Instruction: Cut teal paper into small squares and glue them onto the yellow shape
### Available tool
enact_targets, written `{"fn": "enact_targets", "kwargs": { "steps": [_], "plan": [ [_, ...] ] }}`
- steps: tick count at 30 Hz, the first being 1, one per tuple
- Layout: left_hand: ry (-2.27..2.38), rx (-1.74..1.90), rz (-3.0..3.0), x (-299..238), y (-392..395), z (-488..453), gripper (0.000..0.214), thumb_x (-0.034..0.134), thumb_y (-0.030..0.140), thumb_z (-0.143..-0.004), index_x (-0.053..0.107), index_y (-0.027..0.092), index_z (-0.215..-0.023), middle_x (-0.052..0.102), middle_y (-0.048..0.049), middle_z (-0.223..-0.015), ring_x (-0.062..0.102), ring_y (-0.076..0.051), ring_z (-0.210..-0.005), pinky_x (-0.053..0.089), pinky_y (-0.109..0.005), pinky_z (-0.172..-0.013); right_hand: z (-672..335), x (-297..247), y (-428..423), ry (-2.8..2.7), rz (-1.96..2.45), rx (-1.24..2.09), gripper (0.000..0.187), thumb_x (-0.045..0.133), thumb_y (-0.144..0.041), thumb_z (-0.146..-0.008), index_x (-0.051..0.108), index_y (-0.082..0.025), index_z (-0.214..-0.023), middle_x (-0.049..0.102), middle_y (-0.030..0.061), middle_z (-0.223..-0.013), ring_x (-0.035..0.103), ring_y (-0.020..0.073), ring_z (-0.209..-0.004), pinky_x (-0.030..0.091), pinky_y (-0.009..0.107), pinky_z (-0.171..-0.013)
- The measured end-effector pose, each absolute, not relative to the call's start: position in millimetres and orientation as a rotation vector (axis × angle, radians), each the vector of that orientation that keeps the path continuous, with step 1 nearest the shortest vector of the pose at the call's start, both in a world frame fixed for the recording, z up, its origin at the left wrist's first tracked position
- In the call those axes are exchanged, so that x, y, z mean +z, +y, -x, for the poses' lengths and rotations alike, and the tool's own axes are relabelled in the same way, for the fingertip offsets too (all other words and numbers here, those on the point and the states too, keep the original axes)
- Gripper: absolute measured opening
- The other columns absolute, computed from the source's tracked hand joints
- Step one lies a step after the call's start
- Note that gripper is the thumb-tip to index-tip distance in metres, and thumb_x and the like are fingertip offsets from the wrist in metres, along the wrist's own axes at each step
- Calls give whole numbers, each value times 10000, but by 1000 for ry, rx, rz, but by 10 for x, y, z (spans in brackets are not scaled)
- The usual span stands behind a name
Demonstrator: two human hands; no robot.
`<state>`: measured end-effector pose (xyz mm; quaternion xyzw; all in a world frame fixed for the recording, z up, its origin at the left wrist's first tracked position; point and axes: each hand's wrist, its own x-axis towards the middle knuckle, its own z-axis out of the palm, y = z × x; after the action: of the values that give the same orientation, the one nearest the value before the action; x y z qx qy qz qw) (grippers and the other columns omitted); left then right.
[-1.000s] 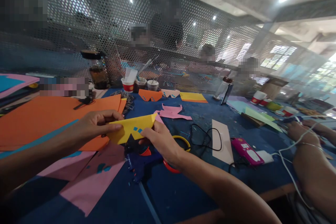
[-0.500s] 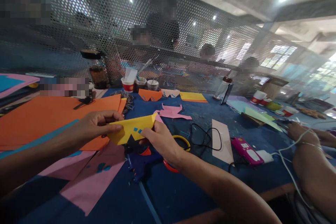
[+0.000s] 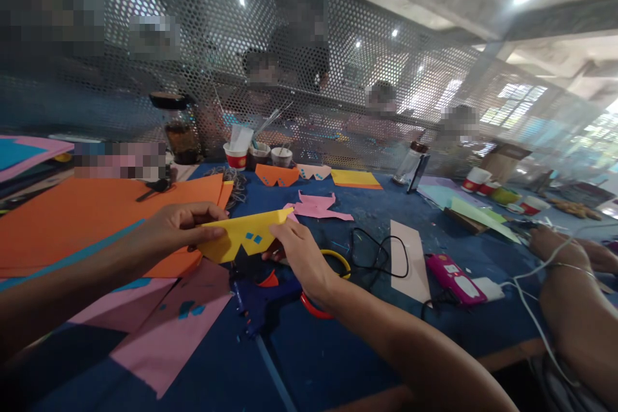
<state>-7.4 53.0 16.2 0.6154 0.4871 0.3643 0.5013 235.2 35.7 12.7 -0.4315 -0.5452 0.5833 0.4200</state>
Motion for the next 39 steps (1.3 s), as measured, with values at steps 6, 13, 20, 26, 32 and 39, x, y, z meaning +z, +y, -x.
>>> {"fn": "enact_targets", "kwargs": {
  "steps": [6, 13, 20, 26, 32, 39],
  "plan": [
    [1212, 850, -1549, 152, 605, 87, 322, 797, 488, -735, 739, 224, -910, 761, -9, -766, 702, -190, -699, 506, -238, -561, -2363, 119, 383, -1472, 1122, 1382, 259, 562, -412, -905, 588, -189, -778, 637, -5, -657, 551, 141, -615, 401, 274, -617],
    [1244, 835, -1637, 147, 625, 108, 342, 764, 541, -750, 796, 293, -983, 802, -39, -1145, 707, -316, -1144, 570, -372, -938, -2351, 114, 370, -1492, 1112, 1382, 289, 582, -437, -915, 569, -192, -763, 649, -4, -646, 578, 135, -577, 393, 271, -605],
    [1339, 830, -1689, 133, 625, 105, 383, 739, 572, -739, 785, 244, -931, 805, -63, -1010, 715, -322, -1041, 559, -408, -893, -2343, 118, 342, -1503, 1084, 1418, 307, 584, -450, -936, 568, -193, -769, 652, -4, -622, 568, 130, -554, 398, 265, -603],
    [1262, 875, -1609, 118, 583, 84, 278, 752, 464, -761, 713, 207, -860, 759, -38, -847, 695, -218, -795, 510, -312, -702, -2309, 146, 296, -1428, 1009, 1547, 247, 657, -427, -903, 663, -181, -908, 682, 5, -761, 602, 141, -666, 439, 267, -669],
    [1253, 886, -1623, 164, 499, 28, 253, 750, 445, -771, 712, 207, -848, 739, -23, -806, 676, -203, -769, 485, -298, -677, -2246, 213, 213, -1384, 883, 1620, 186, 702, -298, -830, 710, -195, -985, 714, 12, -930, 632, 182, -857, 479, 285, -808],
    [1308, 878, -1721, 214, 428, -29, 264, 732, 466, -757, 722, 207, -813, 742, -25, -790, 673, -216, -759, 490, -311, -691, -2226, 192, 203, -1321, 927, 1646, 116, 672, -247, -764, 705, -185, -856, 689, 4, -840, 602, 174, -791, 464, 271, -757]
  ]
}}
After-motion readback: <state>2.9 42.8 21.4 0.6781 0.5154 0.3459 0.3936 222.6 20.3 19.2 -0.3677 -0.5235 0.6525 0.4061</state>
